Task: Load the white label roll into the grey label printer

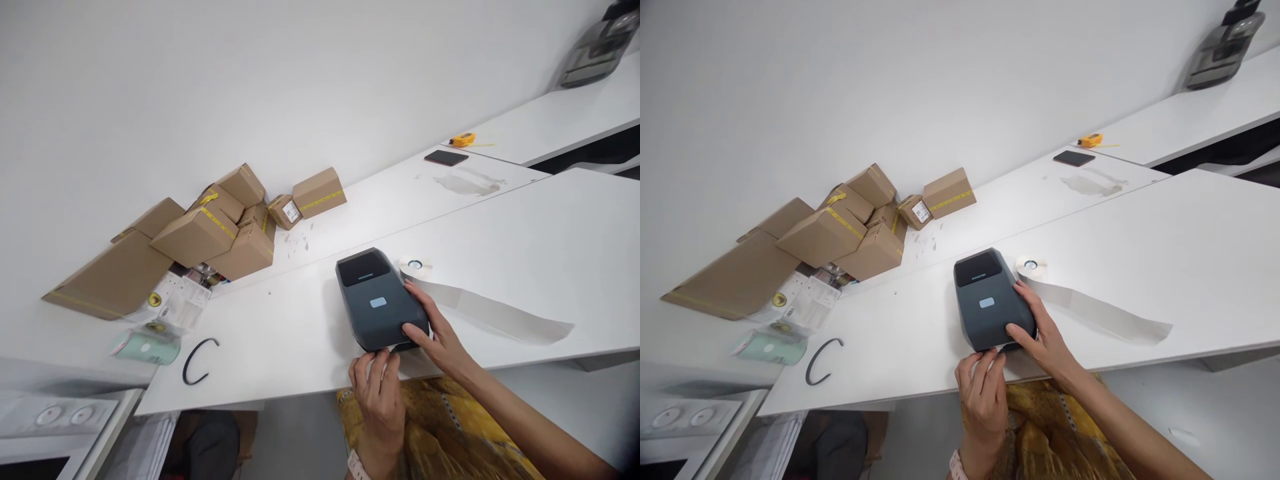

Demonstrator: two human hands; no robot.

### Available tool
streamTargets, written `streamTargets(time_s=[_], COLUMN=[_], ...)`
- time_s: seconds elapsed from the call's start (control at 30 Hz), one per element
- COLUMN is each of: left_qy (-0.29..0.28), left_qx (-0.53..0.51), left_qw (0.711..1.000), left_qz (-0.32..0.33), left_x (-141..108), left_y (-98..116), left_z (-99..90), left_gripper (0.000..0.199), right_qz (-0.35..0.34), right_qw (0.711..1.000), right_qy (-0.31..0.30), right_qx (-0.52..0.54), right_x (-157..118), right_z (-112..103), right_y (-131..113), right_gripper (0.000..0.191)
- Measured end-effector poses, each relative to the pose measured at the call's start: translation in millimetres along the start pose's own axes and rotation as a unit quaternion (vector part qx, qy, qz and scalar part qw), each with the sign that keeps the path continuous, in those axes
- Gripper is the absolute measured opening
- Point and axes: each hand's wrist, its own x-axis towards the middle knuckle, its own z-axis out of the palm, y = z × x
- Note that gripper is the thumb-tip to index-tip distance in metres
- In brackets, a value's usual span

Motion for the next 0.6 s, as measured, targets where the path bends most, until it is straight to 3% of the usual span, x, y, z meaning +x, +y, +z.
streamTargets(time_s=[0.3,0.6], left_qy=[0.029,0.041], left_qx=[-0.030,-0.042], left_qw=[0.999,0.998], left_qz=[-0.017,-0.023], left_x=[0.7,-13.0], left_y=[0.5,1.8], left_z=[2.6,-6.4], left_gripper=[0.026,0.033], right_qz=[-0.004,-0.059], right_qw=[1.000,0.997], right_qy=[-0.007,0.022], right_qx=[-0.020,-0.036], right_x=[-12.6,-12.4], right_z=[0.6,7.4], right_y=[-2.2,2.0], right_gripper=[0.056,0.025])
